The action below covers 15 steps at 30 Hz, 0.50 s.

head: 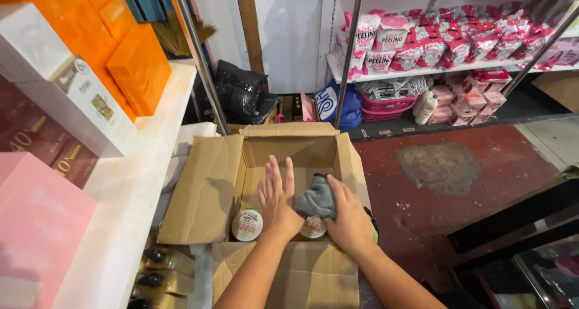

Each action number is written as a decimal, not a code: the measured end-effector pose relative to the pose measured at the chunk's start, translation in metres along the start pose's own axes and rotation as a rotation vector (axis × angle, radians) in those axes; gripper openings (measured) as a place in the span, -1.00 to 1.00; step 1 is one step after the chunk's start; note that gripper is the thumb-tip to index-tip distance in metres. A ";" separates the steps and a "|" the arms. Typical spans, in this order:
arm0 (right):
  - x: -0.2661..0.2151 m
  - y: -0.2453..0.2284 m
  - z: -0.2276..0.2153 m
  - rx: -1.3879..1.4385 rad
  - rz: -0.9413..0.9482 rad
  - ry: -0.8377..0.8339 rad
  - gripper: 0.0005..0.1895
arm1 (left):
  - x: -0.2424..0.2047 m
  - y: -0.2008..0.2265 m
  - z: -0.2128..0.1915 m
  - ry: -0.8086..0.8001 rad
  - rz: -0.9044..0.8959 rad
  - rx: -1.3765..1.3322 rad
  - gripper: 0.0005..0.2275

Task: The person takes white tubs of cream from a cardboard box, wipes each one with a cloth, and places them on a shelf. The person then picks up a notebook and pen and writes on the notebook.

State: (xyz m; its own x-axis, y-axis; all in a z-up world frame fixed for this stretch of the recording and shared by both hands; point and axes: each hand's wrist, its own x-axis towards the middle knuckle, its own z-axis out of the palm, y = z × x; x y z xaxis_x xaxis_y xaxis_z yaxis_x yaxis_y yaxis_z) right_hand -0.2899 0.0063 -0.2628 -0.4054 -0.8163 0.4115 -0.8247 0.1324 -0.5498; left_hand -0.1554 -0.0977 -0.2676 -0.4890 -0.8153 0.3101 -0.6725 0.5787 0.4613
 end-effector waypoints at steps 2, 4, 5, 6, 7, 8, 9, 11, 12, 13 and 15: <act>-0.004 0.012 0.021 0.061 0.058 -0.155 -0.04 | -0.004 -0.017 0.027 0.012 -0.038 0.029 0.03; 0.002 0.019 0.038 0.062 0.071 -0.208 -0.07 | -0.001 -0.031 0.039 -0.037 -0.096 0.074 0.04; 0.002 0.024 0.045 0.063 0.084 -0.266 -0.09 | -0.002 -0.036 0.045 -0.090 -0.158 0.120 0.04; 0.004 0.025 0.051 0.063 0.089 -0.268 -0.09 | -0.001 -0.041 0.050 -0.095 -0.158 0.120 0.04; 0.006 0.025 0.058 0.053 0.134 -0.354 -0.14 | 0.000 -0.046 0.054 -0.169 -0.232 0.154 0.03; 0.009 0.025 0.066 0.043 0.180 -0.440 -0.19 | 0.001 -0.052 0.058 -0.244 -0.306 0.188 0.02; 0.008 0.039 0.088 0.048 0.181 -0.441 -0.19 | 0.001 -0.062 0.063 -0.246 -0.307 0.194 0.02; 0.007 0.065 0.129 0.026 0.224 -0.534 -0.29 | 0.004 -0.079 0.073 -0.444 -0.444 0.295 0.04; 0.007 0.077 0.143 0.028 0.223 -0.533 -0.29 | 0.006 -0.085 0.077 -0.443 -0.444 0.297 0.04; 0.007 0.089 0.158 0.041 0.272 -0.562 -0.32 | 0.008 -0.092 0.082 -0.532 -0.530 0.350 0.05; 0.008 0.102 0.177 0.054 0.320 -0.595 -0.35 | 0.015 -0.090 0.076 -0.624 -0.620 0.402 0.07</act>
State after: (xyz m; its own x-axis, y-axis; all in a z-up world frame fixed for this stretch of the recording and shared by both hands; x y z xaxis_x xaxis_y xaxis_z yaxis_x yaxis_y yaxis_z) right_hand -0.3077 -0.0856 -0.4443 -0.3279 -0.9139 -0.2393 -0.6731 0.4037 -0.6196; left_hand -0.1440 -0.1611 -0.3673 -0.1125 -0.8892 -0.4435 -0.9936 0.1060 0.0394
